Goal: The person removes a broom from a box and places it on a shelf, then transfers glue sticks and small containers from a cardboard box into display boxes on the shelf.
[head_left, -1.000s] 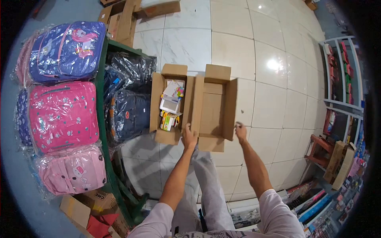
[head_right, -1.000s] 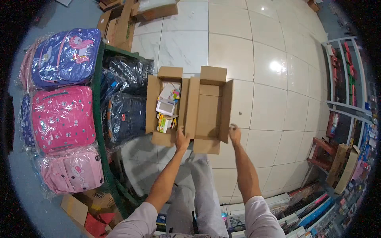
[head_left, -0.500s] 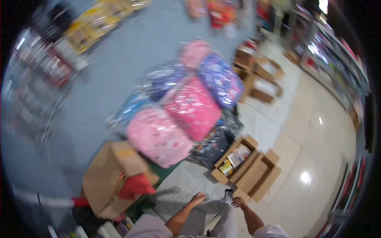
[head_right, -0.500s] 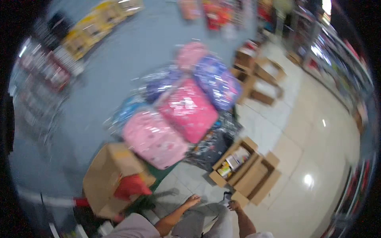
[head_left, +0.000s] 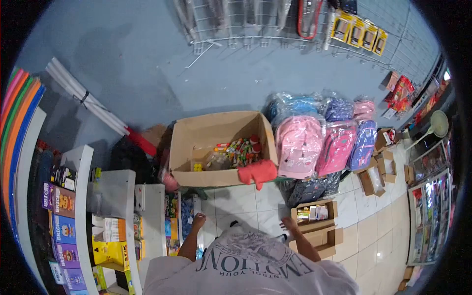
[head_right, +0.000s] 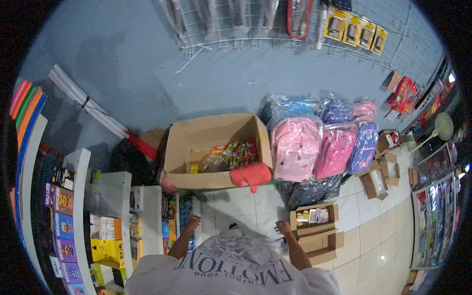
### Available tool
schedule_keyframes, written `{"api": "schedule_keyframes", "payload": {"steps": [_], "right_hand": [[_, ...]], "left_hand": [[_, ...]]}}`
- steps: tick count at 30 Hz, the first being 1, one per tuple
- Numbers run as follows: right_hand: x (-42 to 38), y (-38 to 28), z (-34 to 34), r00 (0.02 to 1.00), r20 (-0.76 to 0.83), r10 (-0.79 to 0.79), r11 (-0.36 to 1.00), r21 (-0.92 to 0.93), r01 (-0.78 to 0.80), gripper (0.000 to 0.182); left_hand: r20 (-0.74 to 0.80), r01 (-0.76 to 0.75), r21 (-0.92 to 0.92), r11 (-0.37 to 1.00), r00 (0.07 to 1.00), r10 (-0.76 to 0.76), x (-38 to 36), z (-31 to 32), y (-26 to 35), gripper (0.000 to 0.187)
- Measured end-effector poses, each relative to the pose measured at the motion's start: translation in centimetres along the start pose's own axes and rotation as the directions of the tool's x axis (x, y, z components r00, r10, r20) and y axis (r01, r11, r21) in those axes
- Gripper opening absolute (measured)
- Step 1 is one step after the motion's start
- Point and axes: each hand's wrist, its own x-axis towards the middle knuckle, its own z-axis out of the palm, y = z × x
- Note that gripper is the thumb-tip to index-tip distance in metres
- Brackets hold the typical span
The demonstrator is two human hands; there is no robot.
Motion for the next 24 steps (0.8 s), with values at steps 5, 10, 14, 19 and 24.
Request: {"api": "schedule_keyframes", "payload": {"steps": [5, 10, 14, 19, 24], "right_hand": [[-4.9, -12.9, 7.6, 0.659, -0.094, -0.746, 0.586, -0.561, 0.584, 0.032], [-10.0, -29.6, 11.1, 0.395, 0.112, -0.912, 0.201, -0.718, 0.667, 0.047], [-9.7, -37.9, 11.6, 0.149, 0.289, -0.946, -0.118, -0.732, 0.671, 0.056], [-3.2, -38.8, 10.3, 0.519, 0.495, -0.697, -0.254, -0.847, 0.467, 0.071], [0.4, -39.8, 7.6, 0.295, 0.71, -0.64, -0.314, -0.592, 0.742, 0.037]], "left_hand": [[-0.163, -0.041, -0.315, 0.948, 0.987, -0.011, -4.4, -0.5, -7.5, 0.016], [-0.244, -0.171, -0.435, 0.884, 0.968, 0.067, -6.8, 0.1, -1.1, 0.015], [-0.231, -0.235, -0.366, 0.9, 0.96, 0.157, -4.2, -0.6, 5.9, 0.021], [-0.349, -0.234, -0.348, 0.908, 0.931, 0.106, -2.6, -4.3, 13.1, 0.019], [-0.422, -0.236, -0.381, 0.894, 0.905, 0.06, -2.7, -5.9, 15.4, 0.018]]}}
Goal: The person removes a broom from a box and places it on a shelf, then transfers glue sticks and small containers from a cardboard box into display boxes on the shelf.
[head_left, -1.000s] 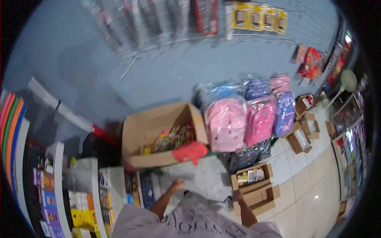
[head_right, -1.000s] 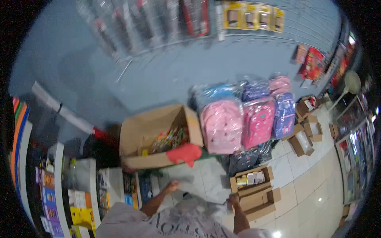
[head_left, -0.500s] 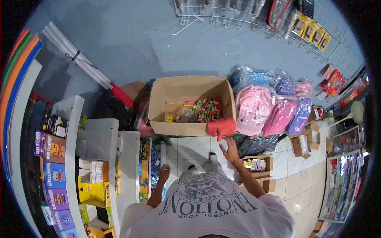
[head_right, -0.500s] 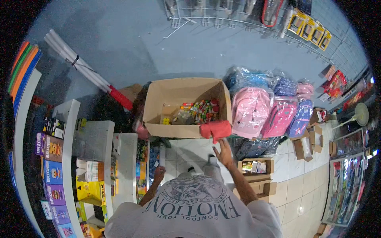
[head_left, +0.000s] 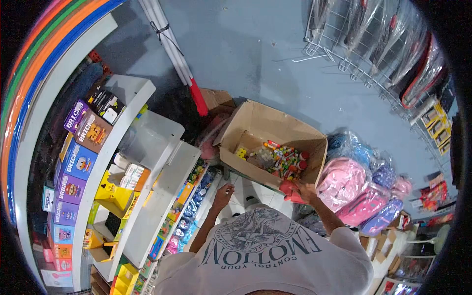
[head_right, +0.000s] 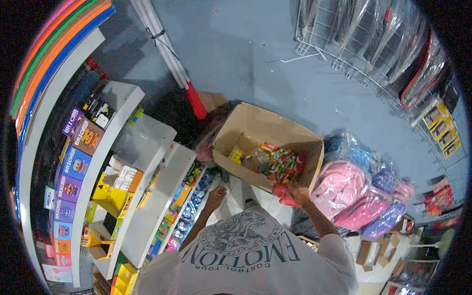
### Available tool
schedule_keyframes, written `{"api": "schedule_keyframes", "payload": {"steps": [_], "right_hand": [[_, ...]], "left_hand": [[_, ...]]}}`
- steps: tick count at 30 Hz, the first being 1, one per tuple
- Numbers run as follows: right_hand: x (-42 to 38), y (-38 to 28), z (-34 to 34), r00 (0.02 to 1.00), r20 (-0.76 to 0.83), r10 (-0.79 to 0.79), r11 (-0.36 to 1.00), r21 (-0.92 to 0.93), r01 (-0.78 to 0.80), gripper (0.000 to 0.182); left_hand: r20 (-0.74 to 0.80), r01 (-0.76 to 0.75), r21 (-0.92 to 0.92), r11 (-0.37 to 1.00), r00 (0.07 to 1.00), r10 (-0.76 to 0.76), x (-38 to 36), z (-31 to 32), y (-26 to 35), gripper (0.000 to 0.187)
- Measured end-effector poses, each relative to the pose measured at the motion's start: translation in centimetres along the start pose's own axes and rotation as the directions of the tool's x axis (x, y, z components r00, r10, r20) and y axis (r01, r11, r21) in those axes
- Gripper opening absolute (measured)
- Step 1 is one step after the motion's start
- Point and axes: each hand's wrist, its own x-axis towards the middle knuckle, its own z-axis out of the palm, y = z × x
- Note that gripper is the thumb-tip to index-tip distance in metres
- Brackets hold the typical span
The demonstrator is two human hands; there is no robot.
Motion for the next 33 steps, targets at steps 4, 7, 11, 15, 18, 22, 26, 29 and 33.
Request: {"api": "schedule_keyframes", "payload": {"steps": [4, 7, 11, 15, 18, 22, 26, 29, 33], "right_hand": [[2.0, 2.4, -0.7, 1.0, 0.022, 0.0, 0.997, 0.084, -0.002, 0.027], [4.1, 0.8, -2.0, 0.986, -0.134, 0.102, 0.959, 0.277, -0.062, 0.026], [10.2, -4.2, -4.1, 0.938, -0.255, 0.235, 0.779, 0.626, -0.025, 0.029], [15.1, -9.8, -3.0, 0.987, 0.026, 0.16, 0.495, 0.863, -0.103, 0.032], [17.8, -15.4, -2.0, 0.993, 0.078, -0.086, 0.405, 0.914, -0.037, 0.039], [19.1, -19.7, -1.1, 0.922, 0.122, -0.367, 0.483, 0.872, 0.077, 0.056], [16.8, -23.7, 2.1, 0.908, 0.039, -0.418, 0.497, 0.846, 0.192, 0.064], [15.1, -26.1, 4.7, 0.816, 0.374, -0.44, 0.305, 0.917, -0.256, 0.063], [15.4, -29.7, 3.2, 0.55, 0.543, -0.635, 0.415, 0.84, -0.35, 0.059]], "left_hand": [[-0.04, 0.016, 0.03, 0.999, 0.999, -0.015, 1.3, 0.4, 3.4, 0.019], [-0.053, 0.007, 0.041, 0.999, 0.999, -0.005, 2.2, 0.7, 6.8, 0.022], [-0.016, -0.146, -0.112, 0.983, 0.989, 0.145, 4.3, 1.5, 12.6, 0.036], [-0.013, 0.006, -0.427, 0.904, 1.0, -0.013, 4.8, 1.8, 19.1, 0.047], [-0.199, -0.018, -0.194, 0.981, 0.98, -0.021, 5.2, 1.8, 16.4, 0.041], [-0.634, -0.108, 0.21, 0.972, 0.741, 0.22, 2.7, -1.9, 17.1, 0.033], [-0.7, 0.278, -0.09, 0.957, 0.666, -0.259, -2.4, -2.0, 14.5, 0.031], [-0.847, 0.391, -0.118, 0.913, 0.441, -0.298, -4.6, -1.4, 13.7, 0.031], [-0.927, 0.576, -0.047, 0.816, 0.279, -0.251, -7.7, -1.2, 11.4, 0.026]]}}
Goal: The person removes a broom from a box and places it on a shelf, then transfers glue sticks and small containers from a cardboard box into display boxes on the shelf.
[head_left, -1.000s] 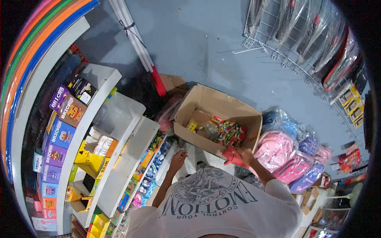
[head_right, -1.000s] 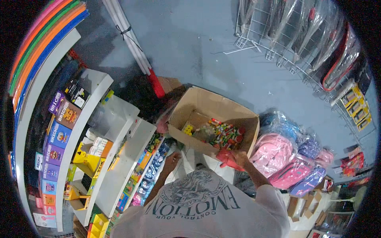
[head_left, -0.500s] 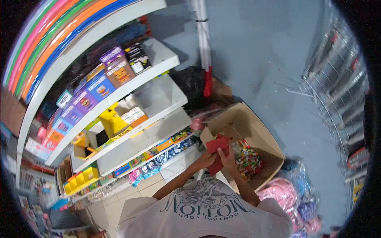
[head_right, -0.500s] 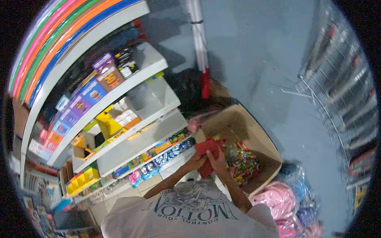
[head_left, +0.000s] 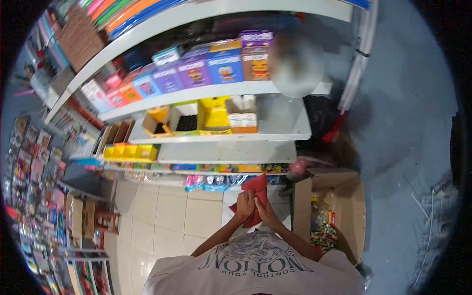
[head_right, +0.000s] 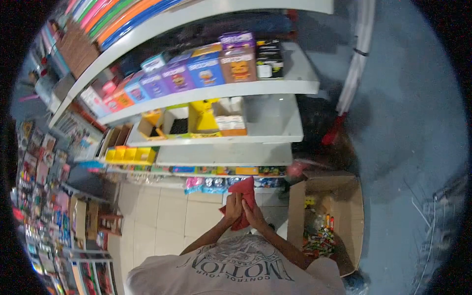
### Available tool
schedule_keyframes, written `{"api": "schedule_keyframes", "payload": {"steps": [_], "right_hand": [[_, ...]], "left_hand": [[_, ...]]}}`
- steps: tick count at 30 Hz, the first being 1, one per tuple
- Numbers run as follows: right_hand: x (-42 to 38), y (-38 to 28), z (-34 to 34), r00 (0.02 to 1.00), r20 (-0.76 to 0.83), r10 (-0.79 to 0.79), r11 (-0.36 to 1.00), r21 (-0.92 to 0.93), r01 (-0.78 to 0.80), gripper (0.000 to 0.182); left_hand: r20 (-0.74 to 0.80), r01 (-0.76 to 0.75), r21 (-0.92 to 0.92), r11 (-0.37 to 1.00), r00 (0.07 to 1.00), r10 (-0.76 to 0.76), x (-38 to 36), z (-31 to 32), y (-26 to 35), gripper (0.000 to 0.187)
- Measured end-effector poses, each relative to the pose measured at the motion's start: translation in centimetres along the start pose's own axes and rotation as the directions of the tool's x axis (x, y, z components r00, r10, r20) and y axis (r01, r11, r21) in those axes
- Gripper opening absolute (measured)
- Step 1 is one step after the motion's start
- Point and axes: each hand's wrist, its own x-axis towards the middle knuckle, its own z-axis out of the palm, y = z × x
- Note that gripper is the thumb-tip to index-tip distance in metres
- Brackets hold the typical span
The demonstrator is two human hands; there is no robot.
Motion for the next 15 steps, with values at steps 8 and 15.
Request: {"api": "schedule_keyframes", "payload": {"steps": [8, 15], "right_hand": [[2.7, -0.3, 6.3, 0.986, 0.024, -0.166, 0.966, -0.194, 0.168, 0.056], [4.7, 1.9, 10.7, 0.955, 0.296, -0.025, 0.989, -0.129, 0.066, 0.053]], "left_hand": [[-0.441, -0.061, -0.271, 0.961, 0.895, -0.067, 3.4, -4.0, -4.0, 0.024], [-0.482, -0.019, -0.601, 0.799, 0.806, -0.343, 6.3, -11.4, -8.4, 0.045]]}}
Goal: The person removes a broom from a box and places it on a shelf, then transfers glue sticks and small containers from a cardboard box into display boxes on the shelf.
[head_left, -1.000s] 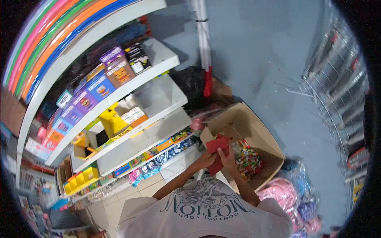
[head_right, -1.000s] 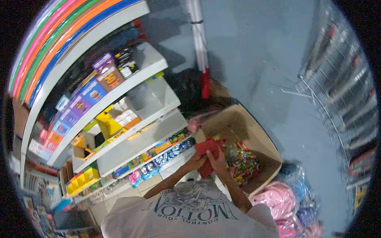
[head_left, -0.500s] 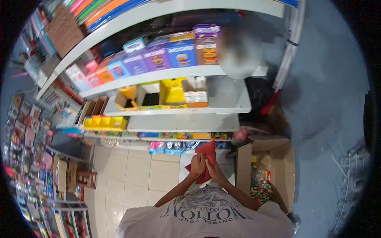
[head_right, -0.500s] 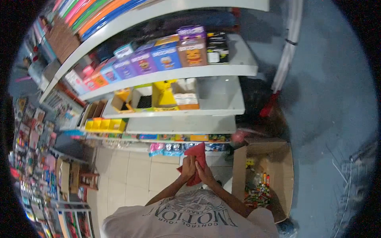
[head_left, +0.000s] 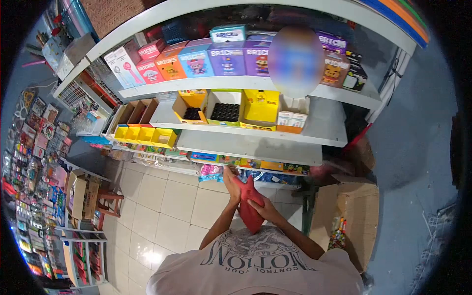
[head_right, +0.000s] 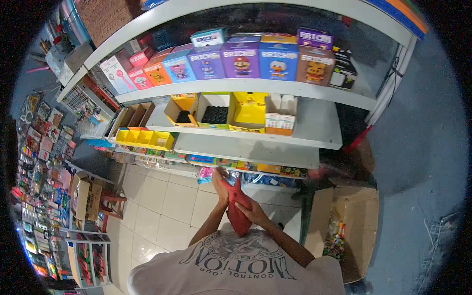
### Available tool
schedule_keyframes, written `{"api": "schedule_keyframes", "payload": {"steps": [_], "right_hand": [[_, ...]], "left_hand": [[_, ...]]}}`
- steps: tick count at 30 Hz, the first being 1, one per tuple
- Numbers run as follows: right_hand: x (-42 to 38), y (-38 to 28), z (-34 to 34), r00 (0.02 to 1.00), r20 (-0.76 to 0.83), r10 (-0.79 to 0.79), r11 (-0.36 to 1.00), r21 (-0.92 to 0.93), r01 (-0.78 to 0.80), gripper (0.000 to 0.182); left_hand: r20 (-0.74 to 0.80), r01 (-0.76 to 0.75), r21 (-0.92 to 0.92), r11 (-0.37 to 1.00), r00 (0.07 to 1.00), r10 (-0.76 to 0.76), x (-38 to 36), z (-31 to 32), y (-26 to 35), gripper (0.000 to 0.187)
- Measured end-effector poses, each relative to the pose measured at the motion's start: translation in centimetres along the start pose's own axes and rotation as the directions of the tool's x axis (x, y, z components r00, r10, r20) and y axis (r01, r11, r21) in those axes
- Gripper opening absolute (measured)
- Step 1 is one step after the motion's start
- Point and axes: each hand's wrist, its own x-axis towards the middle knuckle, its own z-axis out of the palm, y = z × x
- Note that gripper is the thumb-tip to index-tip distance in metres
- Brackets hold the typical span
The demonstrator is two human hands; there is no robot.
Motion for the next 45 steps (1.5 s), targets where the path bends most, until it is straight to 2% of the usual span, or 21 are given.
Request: {"api": "schedule_keyframes", "payload": {"steps": [2, 5, 6, 7, 9, 12, 15, 17, 20, 22, 23, 26, 29, 32, 36, 37, 39, 41, 42, 43, 45], "right_hand": [[1.6, -0.1, 1.8, 1.0, -0.01, 0.02, 0.998, 0.064, -0.019, 0.056], [4.1, -1.0, 4.5, 0.964, -0.169, -0.204, 0.974, 0.066, 0.218, 0.055], [5.2, -0.2, 5.2, 0.973, -0.211, -0.09, 0.99, 0.089, 0.111, 0.05], [6.3, 1.0, 6.0, 0.972, -0.188, -0.144, 0.989, -0.013, 0.144, 0.049], [7.9, 1.8, 7.7, 0.962, -0.128, -0.241, 0.955, -0.208, 0.212, 0.048], [8.4, -0.3, 10.0, 0.986, -0.04, -0.16, 0.964, -0.222, 0.148, 0.044], [9.6, -0.6, 10.9, 0.986, 0.062, -0.154, 0.958, -0.236, 0.164, 0.042], [10.1, -0.6, 10.4, 0.976, 0.179, -0.125, 0.948, -0.268, 0.17, 0.042], [10.4, -1.0, 9.9, 0.99, 0.024, -0.141, 0.907, -0.398, 0.139, 0.044], [11.3, 1.4, 8.1, 0.974, -0.15, 0.173, 0.985, 0.045, -0.168, 0.046], [11.8, 0.7, 6.8, 0.93, -0.201, 0.307, 0.924, 0.297, -0.241, 0.046], [13.1, 2.7, -0.1, 0.908, -0.279, 0.311, 0.642, 0.766, 0.016, 0.042], [15.7, 12.4, -12.9, 0.964, -0.264, 0.018, 0.216, 0.943, 0.254, 0.034], [13.6, 1.5, -12.7, 0.71, -0.684, 0.168, 0.411, 0.703, 0.58, 0.034], [14.5, 2.2, -13.0, 0.749, -0.657, 0.08, 0.472, 0.687, 0.552, 0.032], [15.5, 1.7, -12.2, 0.769, -0.636, 0.061, 0.502, 0.685, 0.527, 0.032], [17.1, 1.6, -9.5, 0.813, -0.58, 0.048, 0.561, 0.689, 0.458, 0.032], [19.2, 1.9, -6.2, 0.775, -0.592, -0.223, 0.784, 0.363, 0.503, 0.034], [20.5, 2.2, -4.9, 0.724, -0.574, -0.383, 0.843, 0.102, 0.528, 0.035], [21.7, 2.4, -3.8, 0.667, -0.469, -0.579, 0.814, -0.296, 0.499, 0.037], [23.4, 0.9, -0.9, 0.762, -0.426, -0.488, 0.873, -0.258, 0.415, 0.04]], "left_hand": [[0.091, -0.058, 0.055, 0.997, 0.994, 0.053, 2.1, -2.2, -0.5, 0.045], [0.16, 0.076, -0.119, 0.99, 0.986, -0.057, 3.0, -4.1, -1.3, 0.048], [0.187, 0.072, -0.163, 0.984, 0.982, -0.04, 2.7, -4.0, -0.3, 0.053], [0.172, 0.161, -0.279, 0.947, 0.978, -0.116, 1.8, -3.7, 0.7, 0.054], [0.385, 0.025, -0.14, 0.99, 0.922, 0.031, 3.1, -6.4, -2.4, 0.052], [0.36, -0.141, -0.114, 0.983, 0.917, 0.173, 6.2, -9.3, -3.4, 0.043], [0.263, 0.09, -0.144, 0.985, 0.963, -0.05, 10.1, -10.5, -3.8, 0.031], [0.144, 0.091, -0.126, 0.988, 0.987, -0.073, 12.4, -11.2, -3.9, 0.027], [-0.023, -0.002, -0.031, 1.0, 1.0, 0.001, 15.2, -12.6, -3.4, 0.024], [-0.056, -0.162, 0.068, 0.985, 0.985, 0.165, 16.5, -13.8, -3.4, 0.021], [-0.037, -0.279, 0.152, 0.948, 0.957, 0.288, 17.4, -14.5, -3.6, 0.023], [0.004, -0.397, 0.311, 0.864, 0.909, 0.416, 20.0, -16.2, -1.3, 0.036], [0.009, -0.385, 0.346, 0.856, 0.913, 0.407, 22.4, -17.8, 1.4, 0.039], [-0.071, -0.224, 0.301, 0.927, 0.964, 0.256, 23.6, -18.8, -0.4, 0.039], [0.003, -0.171, 0.234, 0.957, 0.985, 0.175, 21.5, -20.5, -7.3, 0.035], [0.009, -0.129, 0.345, 0.93, 0.991, 0.134, 20.1, -20.7, -8.7, 0.026], [0.188, -0.089, 0.218, 0.972, 0.981, 0.048, 17.1, -21.8, -11.5, 0.016], [0.206, -0.06, 0.307, 0.95, 0.979, -0.004, 14.4, -23.1, -15.2, 0.013], [0.246, -0.069, 0.315, 0.947, 0.969, -0.012, 13.1, -23.4, -14.7, 0.014], [0.249, 0.07, 0.316, 0.946, 0.956, -0.154, 12.0, -23.9, -14.2, 0.015], [0.259, 0.039, 0.339, 0.94, 0.957, -0.133, 10.6, -24.9, -14.9, 0.015]]}}
